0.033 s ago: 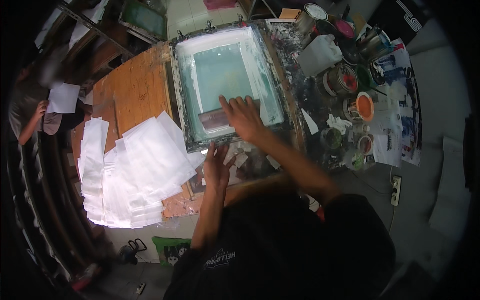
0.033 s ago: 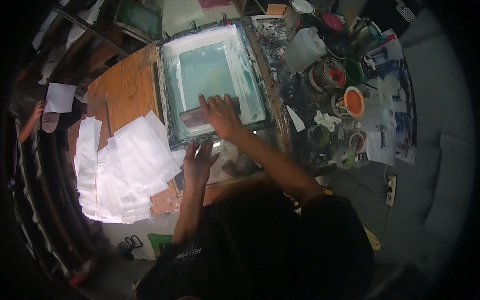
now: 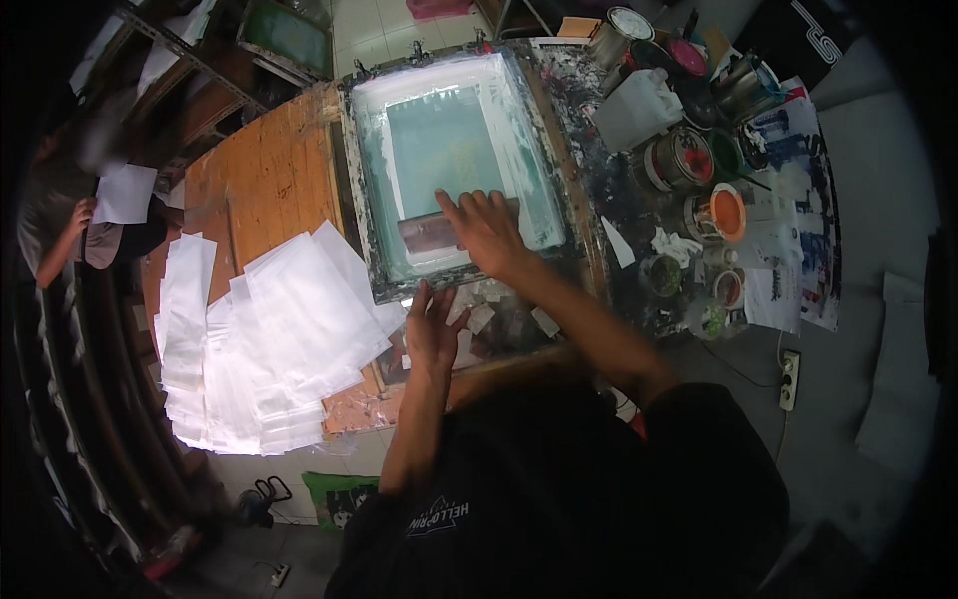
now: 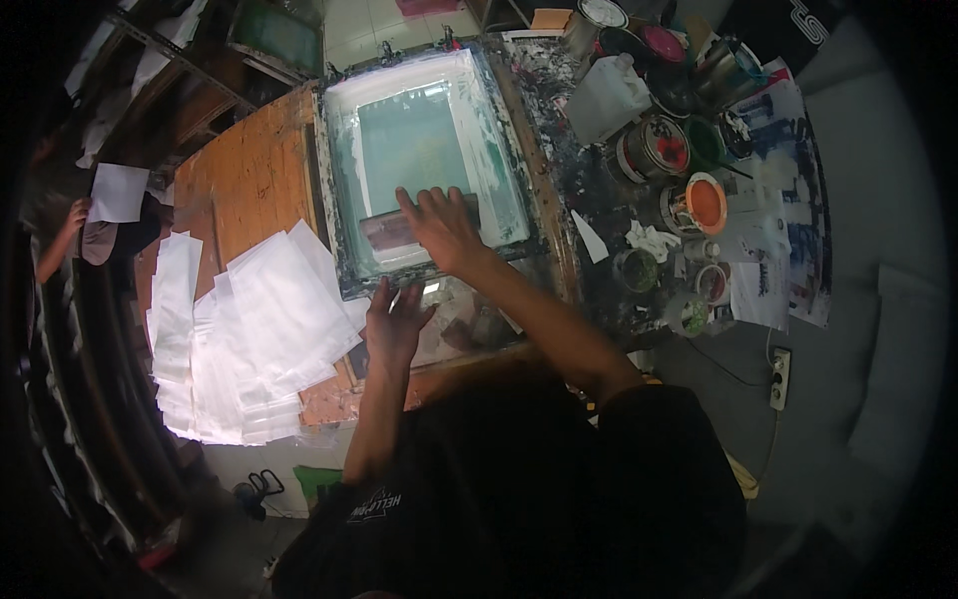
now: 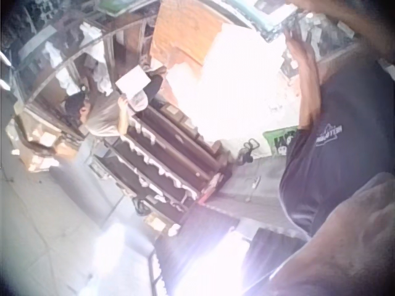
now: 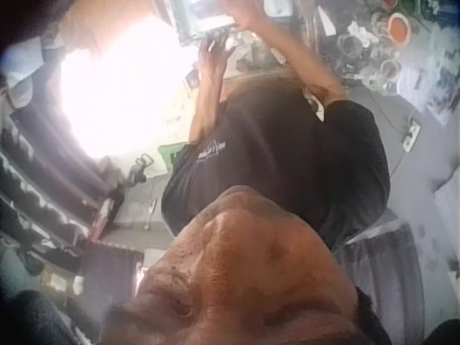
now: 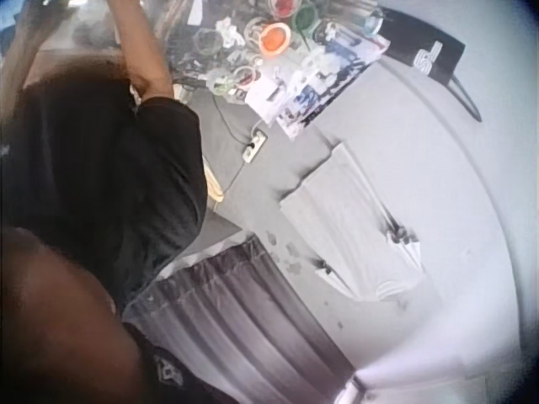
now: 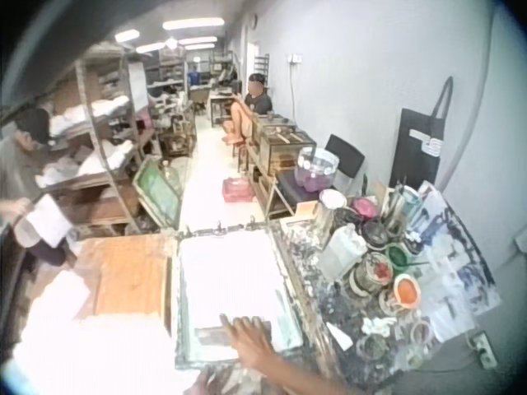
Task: The person performs screen printing by placing white paper under a screen, applying ink with a squeegee, and lifting the screen to reveal printed sheets. A coworker assists by removing finished prints and supplying new paper.
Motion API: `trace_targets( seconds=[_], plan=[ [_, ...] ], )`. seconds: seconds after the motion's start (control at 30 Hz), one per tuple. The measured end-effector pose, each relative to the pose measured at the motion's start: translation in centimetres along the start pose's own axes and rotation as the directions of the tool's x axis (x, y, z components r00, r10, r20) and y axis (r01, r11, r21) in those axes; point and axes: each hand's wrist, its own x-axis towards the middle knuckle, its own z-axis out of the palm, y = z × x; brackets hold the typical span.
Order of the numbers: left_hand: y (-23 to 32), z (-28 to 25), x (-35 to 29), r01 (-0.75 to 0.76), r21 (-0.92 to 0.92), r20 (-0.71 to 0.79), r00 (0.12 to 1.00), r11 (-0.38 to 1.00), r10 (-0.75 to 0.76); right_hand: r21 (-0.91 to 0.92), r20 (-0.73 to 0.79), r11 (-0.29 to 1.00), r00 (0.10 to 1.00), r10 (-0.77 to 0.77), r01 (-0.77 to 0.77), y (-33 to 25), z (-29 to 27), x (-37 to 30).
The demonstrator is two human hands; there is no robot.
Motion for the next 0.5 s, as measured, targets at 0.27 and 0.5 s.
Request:
trace_targets(
  seconds=[0.27, 0.5],
  plan=[
    [0.0, -0.5, 2.3, 0.045, -0.09, -0.017, 0.999, 0.995, -0.046, 0.057, -0.113, 0.996, 0.992, -0.061, 0.068, 0.9, 2.0, -0.5],
    [0.1, 0.1, 2.0, -0.023, -0.016, 0.025, 0.999, 1.0, 0.024, 0.008, -0.178, 0.999, 0.983, -0.037, 0.039, 3.3, 4.8, 3.8]
  ],
)
